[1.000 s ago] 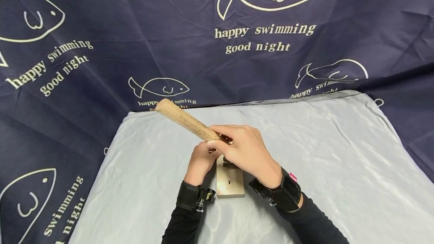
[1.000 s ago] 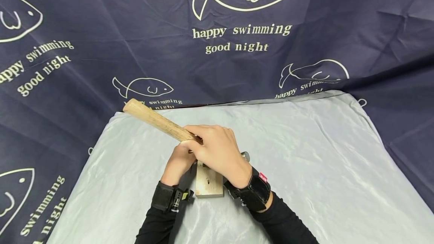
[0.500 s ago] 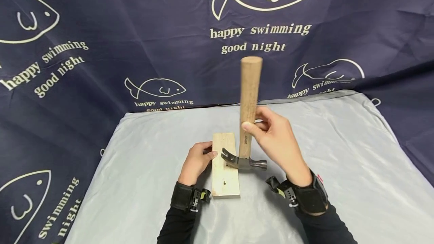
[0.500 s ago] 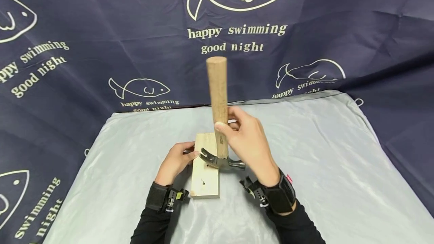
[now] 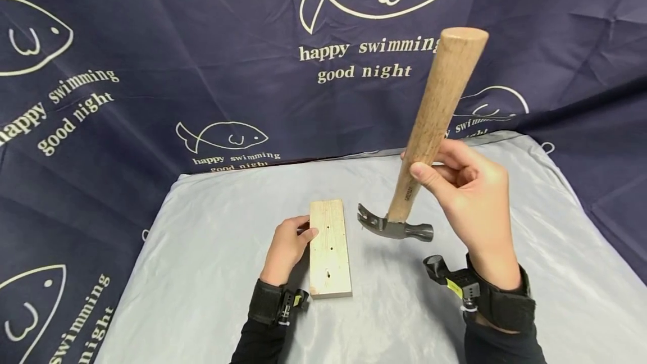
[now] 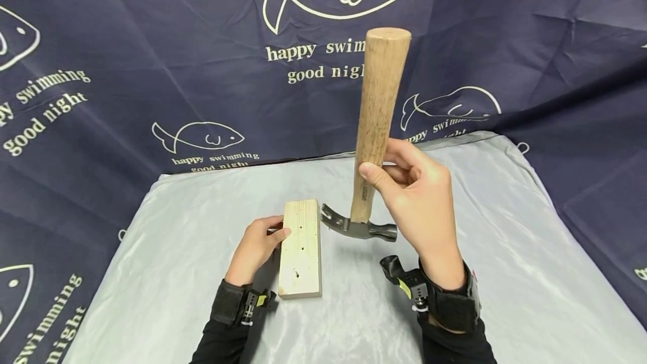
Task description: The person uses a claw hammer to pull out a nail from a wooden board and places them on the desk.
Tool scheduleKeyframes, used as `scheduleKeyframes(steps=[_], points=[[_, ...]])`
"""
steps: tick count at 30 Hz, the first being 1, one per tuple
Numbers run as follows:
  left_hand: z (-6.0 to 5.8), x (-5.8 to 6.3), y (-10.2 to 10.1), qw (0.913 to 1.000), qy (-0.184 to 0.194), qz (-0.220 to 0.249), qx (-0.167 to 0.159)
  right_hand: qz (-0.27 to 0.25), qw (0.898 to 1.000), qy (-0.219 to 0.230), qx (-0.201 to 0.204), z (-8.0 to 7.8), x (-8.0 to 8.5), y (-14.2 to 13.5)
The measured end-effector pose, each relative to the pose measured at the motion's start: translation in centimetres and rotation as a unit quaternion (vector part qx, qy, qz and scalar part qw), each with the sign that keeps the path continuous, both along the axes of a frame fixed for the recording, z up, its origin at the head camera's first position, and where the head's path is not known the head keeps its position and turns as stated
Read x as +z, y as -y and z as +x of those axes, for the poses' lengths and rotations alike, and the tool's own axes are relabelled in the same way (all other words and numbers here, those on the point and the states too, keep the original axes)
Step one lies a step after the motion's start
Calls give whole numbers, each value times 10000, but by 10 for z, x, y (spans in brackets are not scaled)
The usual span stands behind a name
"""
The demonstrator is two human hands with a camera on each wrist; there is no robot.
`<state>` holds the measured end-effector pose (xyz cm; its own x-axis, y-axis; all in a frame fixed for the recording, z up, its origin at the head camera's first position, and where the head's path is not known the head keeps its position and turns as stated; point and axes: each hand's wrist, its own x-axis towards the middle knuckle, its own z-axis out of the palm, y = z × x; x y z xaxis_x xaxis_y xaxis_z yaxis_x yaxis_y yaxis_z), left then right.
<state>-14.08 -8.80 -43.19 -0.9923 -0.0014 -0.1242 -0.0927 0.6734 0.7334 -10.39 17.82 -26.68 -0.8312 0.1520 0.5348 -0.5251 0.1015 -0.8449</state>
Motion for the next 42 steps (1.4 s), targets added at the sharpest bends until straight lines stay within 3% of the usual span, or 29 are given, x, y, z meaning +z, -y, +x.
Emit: scheduleKeyframes(steps=[3, 9, 17, 20, 22, 25, 29, 32, 34, 39, 42], points=[[1, 0, -3, 10000, -22, 17, -34, 235, 9994, 57, -231, 1, 1, 1], [2, 1, -16, 9996, -207, -7, -190, 93, 10000, 7, 0, -1, -3, 6], [6, 5, -20, 9992, -240, -69, -327, 691, 9971, 300, -146, -10, -21, 14], [10, 14, -23, 9969, -598, -27, -519, 811, 9960, 345, -174, -10, -25, 17], [10, 22, -26, 9937, -881, 288, -623, 791, 9962, 359, -114, -10, -26, 19], [10, 34, -30, 9821, -1008, 1291, -928, 739, 9966, 363, -30, -10, -26, 23], [11, 44, -34, 9455, -557, 2789, -1588, 794, 9961, 372, 41, -9, -24, 26], [14, 48, -36, 9291, -319, 3181, -1862, 878, 9952, 427, 40, -5, -21, 27], [16, 54, -37, 9310, -280, 3127, -1860, 872, 9950, 484, 18, -3, -17, 28], [23, 68, -36, 9458, -250, 2761, -1691, 917, 9946, 476, -35, 0, -12, 29], [24, 70, -34, 9463, -173, 2715, -1747, 958, 9943, 457, -54, -2, -17, 26]])
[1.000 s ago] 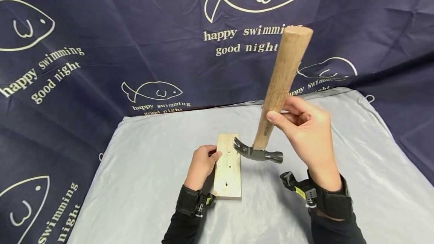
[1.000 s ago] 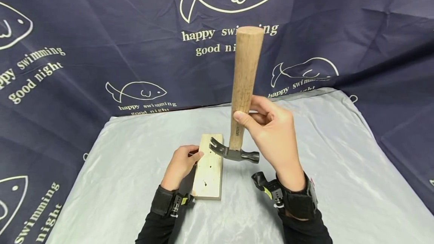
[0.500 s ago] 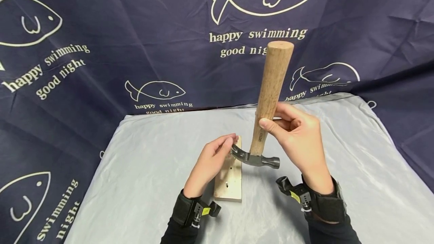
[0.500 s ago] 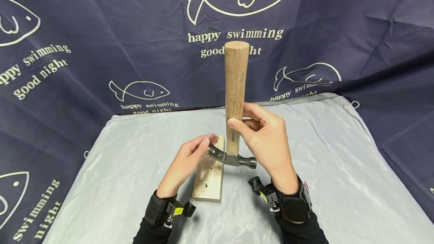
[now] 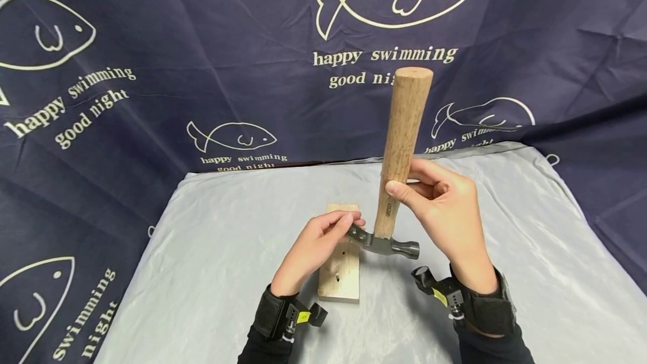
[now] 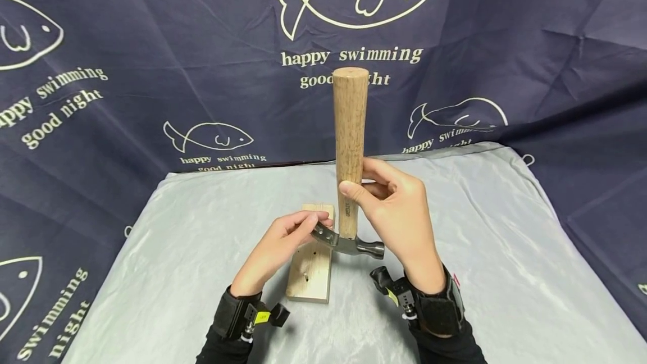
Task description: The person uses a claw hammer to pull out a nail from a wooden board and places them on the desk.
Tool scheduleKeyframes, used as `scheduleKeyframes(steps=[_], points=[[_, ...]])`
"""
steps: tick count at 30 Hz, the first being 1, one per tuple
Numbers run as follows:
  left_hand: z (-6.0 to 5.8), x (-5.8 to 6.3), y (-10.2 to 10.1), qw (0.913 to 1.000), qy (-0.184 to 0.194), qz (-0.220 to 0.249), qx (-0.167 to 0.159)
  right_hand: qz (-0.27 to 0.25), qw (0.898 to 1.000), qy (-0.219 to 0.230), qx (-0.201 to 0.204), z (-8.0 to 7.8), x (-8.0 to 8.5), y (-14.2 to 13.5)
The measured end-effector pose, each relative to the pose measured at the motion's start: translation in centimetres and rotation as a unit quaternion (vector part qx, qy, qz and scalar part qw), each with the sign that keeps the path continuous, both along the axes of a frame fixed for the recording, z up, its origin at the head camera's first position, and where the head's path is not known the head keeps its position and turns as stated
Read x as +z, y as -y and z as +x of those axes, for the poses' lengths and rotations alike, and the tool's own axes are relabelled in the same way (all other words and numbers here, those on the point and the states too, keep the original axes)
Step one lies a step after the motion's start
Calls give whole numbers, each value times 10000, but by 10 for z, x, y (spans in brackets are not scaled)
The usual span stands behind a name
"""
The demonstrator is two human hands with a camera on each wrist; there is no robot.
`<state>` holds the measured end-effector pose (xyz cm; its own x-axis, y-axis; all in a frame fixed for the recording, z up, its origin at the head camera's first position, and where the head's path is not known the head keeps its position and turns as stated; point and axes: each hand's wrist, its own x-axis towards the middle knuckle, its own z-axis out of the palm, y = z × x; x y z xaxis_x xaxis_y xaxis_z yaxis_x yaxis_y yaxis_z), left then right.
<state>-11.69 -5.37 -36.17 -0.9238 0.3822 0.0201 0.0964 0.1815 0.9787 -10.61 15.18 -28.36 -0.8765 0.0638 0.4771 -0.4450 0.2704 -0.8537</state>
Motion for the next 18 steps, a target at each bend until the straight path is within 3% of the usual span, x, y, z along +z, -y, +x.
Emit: scheduleKeyframes(steps=[11, 18], points=[[-1, 3, 10, 9958, 1, -869, -301, 71, 9997, -38, -210, -10, -13, -7], [2, 7, 6, 9920, -330, -1217, 8, 224, 9995, 55, -230, -10, -11, -6]])
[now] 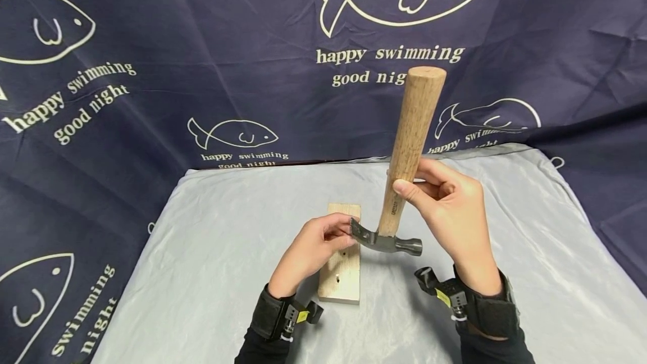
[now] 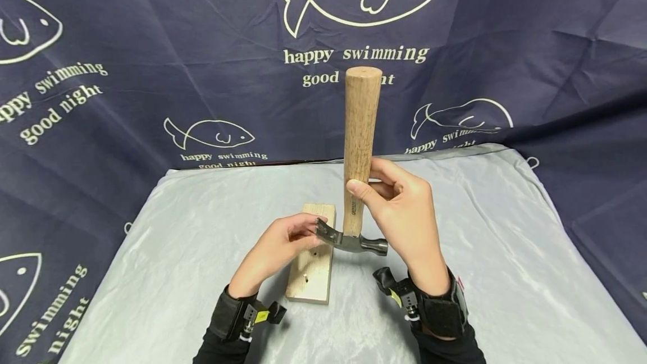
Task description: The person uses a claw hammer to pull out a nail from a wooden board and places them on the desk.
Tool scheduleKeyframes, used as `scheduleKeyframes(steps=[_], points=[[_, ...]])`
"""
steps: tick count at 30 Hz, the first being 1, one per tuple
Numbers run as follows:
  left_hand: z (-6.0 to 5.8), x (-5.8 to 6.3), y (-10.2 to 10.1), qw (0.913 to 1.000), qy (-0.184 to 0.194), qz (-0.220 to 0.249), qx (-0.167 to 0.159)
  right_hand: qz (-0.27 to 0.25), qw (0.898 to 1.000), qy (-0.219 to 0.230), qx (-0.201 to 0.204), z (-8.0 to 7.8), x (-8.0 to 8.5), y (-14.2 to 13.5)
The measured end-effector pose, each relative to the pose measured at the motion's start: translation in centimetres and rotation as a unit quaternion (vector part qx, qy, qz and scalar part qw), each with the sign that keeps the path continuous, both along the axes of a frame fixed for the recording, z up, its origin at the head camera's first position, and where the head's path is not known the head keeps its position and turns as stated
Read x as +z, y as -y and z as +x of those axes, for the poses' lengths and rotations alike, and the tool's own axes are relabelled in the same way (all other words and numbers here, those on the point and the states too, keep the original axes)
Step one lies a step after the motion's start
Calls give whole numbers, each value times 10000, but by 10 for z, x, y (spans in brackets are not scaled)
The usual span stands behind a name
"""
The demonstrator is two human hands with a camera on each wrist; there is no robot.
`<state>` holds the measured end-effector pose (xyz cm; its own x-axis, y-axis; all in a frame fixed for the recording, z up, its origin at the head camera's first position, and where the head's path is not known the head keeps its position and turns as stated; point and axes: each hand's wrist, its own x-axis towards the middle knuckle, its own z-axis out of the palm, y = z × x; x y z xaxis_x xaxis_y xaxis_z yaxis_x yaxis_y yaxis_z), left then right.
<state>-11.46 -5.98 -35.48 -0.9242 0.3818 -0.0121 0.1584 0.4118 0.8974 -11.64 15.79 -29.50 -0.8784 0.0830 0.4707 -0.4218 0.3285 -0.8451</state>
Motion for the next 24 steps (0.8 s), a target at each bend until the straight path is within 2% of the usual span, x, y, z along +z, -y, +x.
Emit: scheduleKeyframes(steps=[2, 5, 9, 11, 12, 17, 21, 24], points=[[1, 0, 0, 9997, -171, -76, 125, -16, 10000, -5, 32, 0, 1, -1], [1, -3, 3, 9992, -273, 139, 275, -22, 10000, 7, 66, 1, 1, -1], [-5, -18, 9, 9964, -351, 630, 449, 4, 9998, 8, 192, 1, 1, 0], [-8, -27, 14, 9951, -397, 720, 552, 6, 9996, 27, 267, 0, 0, 1], [-8, -27, 15, 9947, -420, 708, 610, 14, 9996, 24, 294, 0, 0, 1], [-9, -31, 33, 9907, -505, 24, 1263, -50, 9989, 75, 457, 0, -2, 4], [-11, -43, 60, 9759, -326, -849, 1983, -114, 9980, 90, 612, 0, -3, 7], [-12, -47, 78, 9617, -54, -1458, 2321, -80, 9981, 82, 613, 1, -2, 8]])
